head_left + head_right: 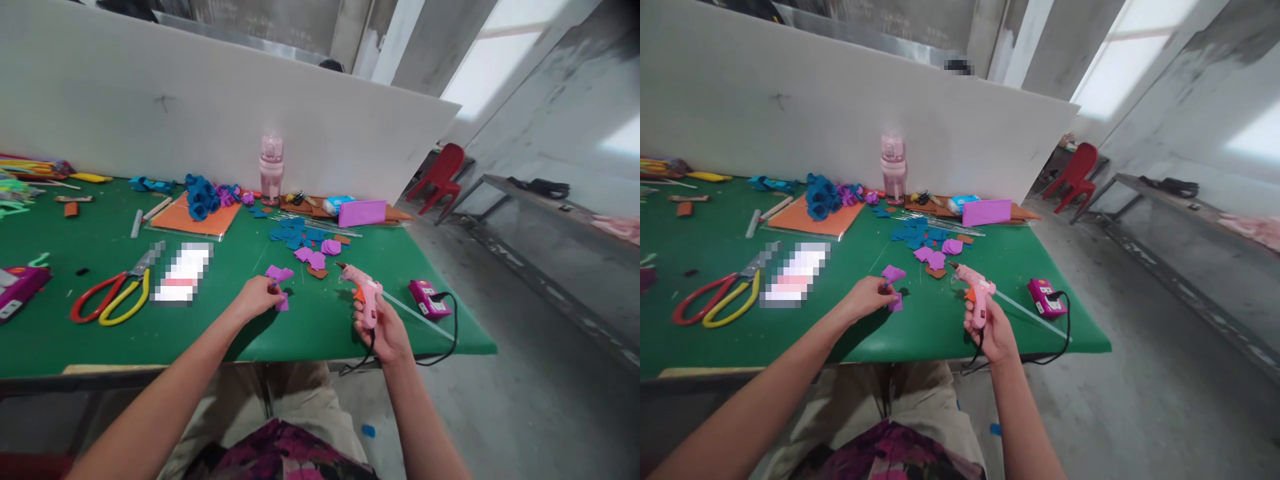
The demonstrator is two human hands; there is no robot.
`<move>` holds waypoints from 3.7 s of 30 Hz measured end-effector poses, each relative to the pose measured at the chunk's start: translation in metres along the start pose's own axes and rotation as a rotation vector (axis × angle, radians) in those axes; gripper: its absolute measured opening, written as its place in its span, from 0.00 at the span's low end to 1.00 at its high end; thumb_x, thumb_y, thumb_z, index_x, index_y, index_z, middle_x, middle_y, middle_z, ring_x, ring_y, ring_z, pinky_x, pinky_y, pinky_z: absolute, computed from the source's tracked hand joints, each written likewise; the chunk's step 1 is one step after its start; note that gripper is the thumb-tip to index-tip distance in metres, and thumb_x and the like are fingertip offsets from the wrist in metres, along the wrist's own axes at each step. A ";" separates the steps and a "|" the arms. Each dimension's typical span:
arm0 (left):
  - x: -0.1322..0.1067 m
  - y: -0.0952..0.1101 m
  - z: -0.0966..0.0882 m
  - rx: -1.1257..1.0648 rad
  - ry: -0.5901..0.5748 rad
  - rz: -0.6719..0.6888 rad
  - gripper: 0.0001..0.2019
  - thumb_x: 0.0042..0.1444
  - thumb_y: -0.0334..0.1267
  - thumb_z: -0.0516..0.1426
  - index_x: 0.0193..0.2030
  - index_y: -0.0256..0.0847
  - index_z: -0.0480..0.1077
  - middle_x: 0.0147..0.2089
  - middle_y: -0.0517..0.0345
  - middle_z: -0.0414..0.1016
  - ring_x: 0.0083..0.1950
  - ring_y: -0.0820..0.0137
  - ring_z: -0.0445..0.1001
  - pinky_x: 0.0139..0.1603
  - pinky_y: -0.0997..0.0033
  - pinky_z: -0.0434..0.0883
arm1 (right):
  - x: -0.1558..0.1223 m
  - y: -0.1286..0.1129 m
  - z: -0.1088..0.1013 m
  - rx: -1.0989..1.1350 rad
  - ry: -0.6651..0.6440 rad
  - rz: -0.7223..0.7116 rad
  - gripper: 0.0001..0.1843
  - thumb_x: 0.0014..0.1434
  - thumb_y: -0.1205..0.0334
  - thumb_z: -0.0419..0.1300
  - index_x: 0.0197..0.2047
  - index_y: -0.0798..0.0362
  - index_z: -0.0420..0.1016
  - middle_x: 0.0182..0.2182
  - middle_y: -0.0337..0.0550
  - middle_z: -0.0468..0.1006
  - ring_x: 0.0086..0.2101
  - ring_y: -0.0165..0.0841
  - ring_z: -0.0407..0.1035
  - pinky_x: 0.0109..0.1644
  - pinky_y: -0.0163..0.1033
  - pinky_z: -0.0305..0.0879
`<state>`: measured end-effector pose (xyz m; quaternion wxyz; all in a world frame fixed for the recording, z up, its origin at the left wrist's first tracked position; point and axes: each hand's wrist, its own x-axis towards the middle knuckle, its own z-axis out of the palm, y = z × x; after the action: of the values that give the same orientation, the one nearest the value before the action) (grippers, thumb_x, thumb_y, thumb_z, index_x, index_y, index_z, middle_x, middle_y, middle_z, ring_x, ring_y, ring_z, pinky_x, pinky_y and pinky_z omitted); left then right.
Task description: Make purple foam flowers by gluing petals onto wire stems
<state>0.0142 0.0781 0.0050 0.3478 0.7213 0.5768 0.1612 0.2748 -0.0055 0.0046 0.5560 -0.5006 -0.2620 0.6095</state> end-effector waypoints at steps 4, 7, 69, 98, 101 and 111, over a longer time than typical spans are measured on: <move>0.000 0.001 -0.002 0.006 0.004 -0.009 0.07 0.44 0.39 0.56 0.23 0.38 0.71 0.25 0.58 0.74 0.28 0.70 0.70 0.27 0.74 0.60 | -0.007 0.006 0.012 -0.098 -0.099 0.034 0.20 0.54 0.45 0.52 0.39 0.53 0.71 0.25 0.40 0.72 0.14 0.23 0.54 0.16 0.31 0.57; -0.001 0.001 -0.001 0.006 0.015 -0.011 0.08 0.44 0.39 0.56 0.22 0.38 0.71 0.23 0.59 0.73 0.27 0.71 0.70 0.26 0.74 0.59 | -0.015 0.010 0.020 -0.196 -0.117 0.043 0.21 0.53 0.46 0.56 0.42 0.55 0.69 0.21 0.39 0.72 0.17 0.26 0.60 0.22 0.34 0.62; -0.011 0.007 -0.001 0.188 0.024 -0.005 0.10 0.48 0.41 0.56 0.23 0.37 0.70 0.25 0.54 0.75 0.27 0.70 0.70 0.26 0.73 0.58 | -0.041 0.016 0.069 -1.096 -0.253 -0.335 0.17 0.61 0.53 0.46 0.42 0.55 0.69 0.24 0.43 0.73 0.27 0.33 0.68 0.29 0.34 0.61; -0.012 0.009 -0.003 0.197 0.012 -0.001 0.10 0.48 0.42 0.55 0.25 0.37 0.71 0.26 0.54 0.75 0.28 0.69 0.71 0.28 0.73 0.60 | -0.043 0.011 0.075 -1.178 -0.260 -0.362 0.15 0.63 0.56 0.44 0.42 0.54 0.68 0.29 0.45 0.75 0.30 0.34 0.69 0.31 0.34 0.60; -0.012 0.009 -0.003 0.205 0.010 -0.003 0.10 0.49 0.42 0.55 0.25 0.37 0.71 0.25 0.54 0.75 0.28 0.69 0.71 0.29 0.73 0.61 | -0.043 0.011 0.074 -1.189 -0.253 -0.355 0.15 0.62 0.56 0.45 0.42 0.55 0.67 0.30 0.46 0.75 0.31 0.35 0.69 0.32 0.35 0.60; -0.012 0.010 -0.003 0.204 0.012 -0.003 0.10 0.49 0.41 0.55 0.24 0.37 0.71 0.26 0.53 0.75 0.29 0.68 0.71 0.28 0.73 0.60 | -0.043 0.009 0.073 -1.177 -0.257 -0.346 0.17 0.63 0.56 0.44 0.48 0.55 0.65 0.32 0.46 0.75 0.33 0.35 0.69 0.36 0.35 0.61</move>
<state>0.0161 0.0665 0.0162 0.2694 0.7511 0.5934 0.1055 0.2006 -0.0306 0.0369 0.2419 -0.5960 -0.6957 0.3197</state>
